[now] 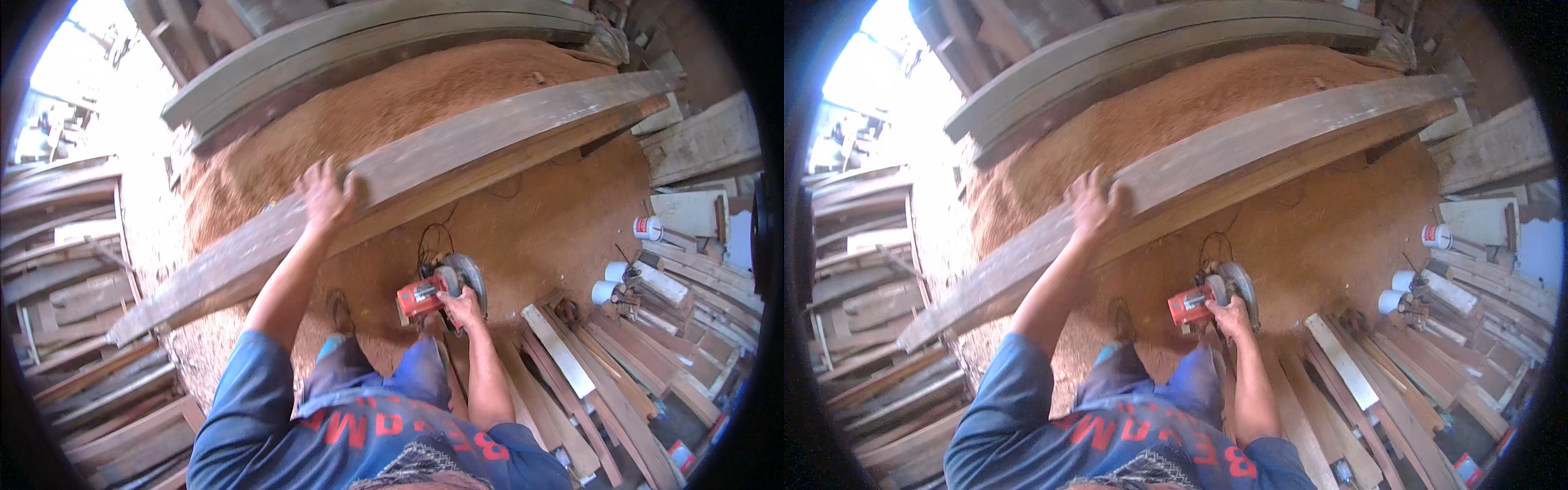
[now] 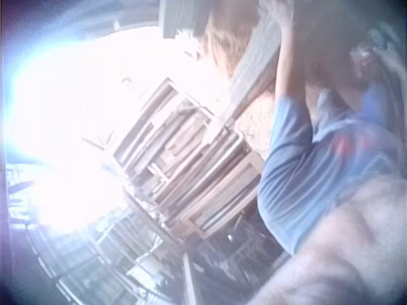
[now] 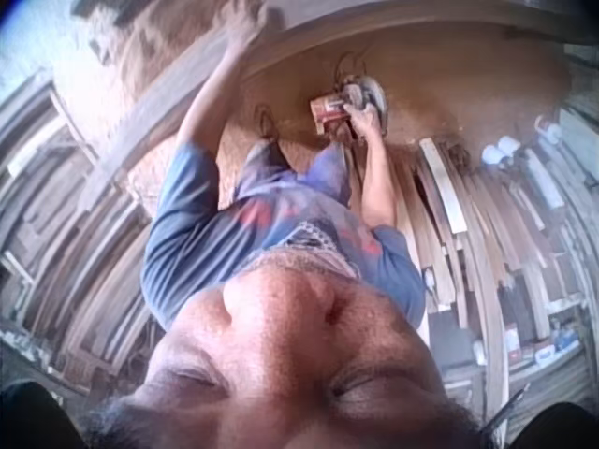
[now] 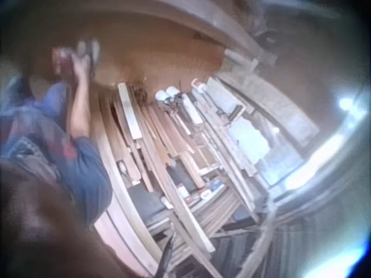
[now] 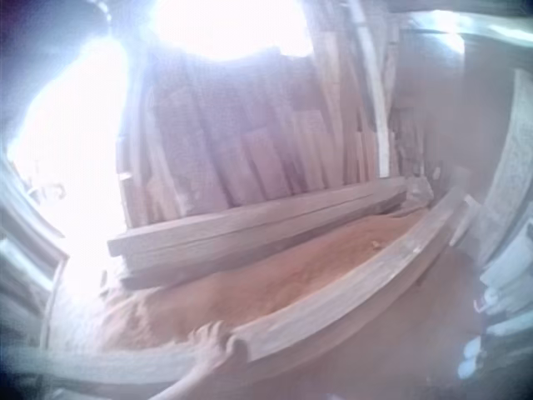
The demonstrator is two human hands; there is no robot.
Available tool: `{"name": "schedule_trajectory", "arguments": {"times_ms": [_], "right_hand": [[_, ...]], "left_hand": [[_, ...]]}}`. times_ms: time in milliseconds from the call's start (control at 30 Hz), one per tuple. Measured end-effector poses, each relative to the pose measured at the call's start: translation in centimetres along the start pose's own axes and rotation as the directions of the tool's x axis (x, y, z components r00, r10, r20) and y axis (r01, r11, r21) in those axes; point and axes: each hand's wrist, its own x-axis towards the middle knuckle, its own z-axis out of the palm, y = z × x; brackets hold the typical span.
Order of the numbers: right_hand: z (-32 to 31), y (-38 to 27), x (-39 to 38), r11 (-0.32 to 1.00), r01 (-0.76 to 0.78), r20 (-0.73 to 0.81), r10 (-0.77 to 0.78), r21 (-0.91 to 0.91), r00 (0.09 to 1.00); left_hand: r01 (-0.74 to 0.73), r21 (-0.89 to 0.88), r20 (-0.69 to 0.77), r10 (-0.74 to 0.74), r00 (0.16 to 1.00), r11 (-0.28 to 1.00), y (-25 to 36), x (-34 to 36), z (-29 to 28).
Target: The person measures a long wooden plank with a tape measure and marks it with a pencil. They then use a circular saw to cut the plank into smaller sections. The person handles the cut pieces, moving them aside and stacking them with other wood.
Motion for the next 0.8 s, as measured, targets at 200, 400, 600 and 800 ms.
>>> {"name": "schedule_trajectory", "arguments": {"times_ms": [200,400,600,800], "right_hand": [[10.6,-6.5,-16.0,0.908,0.074,-0.043,-0.062,0.413,0.997],[17.9,-12.3,-24.5,0.943,0.196,-0.140,-0.163,0.268,0.977],[21.0,-16.0,-25.8,0.930,0.368,-0.186,-0.359,0.017,0.915],[21.0,-18.5,-25.2,0.888,0.457,-0.203,-0.458,-0.057,0.865]], "left_hand": [[-0.096,-0.127,-0.118,0.081,0.990,0.987,-9.8,-5.6,-7.7],[0.345,0.050,-0.054,-0.343,0.938,0.937,-29.7,-10.1,-11.9],[0.327,0.000,0.010,-0.327,0.945,0.945,-29.5,-9.5,-10.4],[0.363,0.122,0.103,-0.375,0.921,0.924,-28.4,-9.0,-10.6]]}}
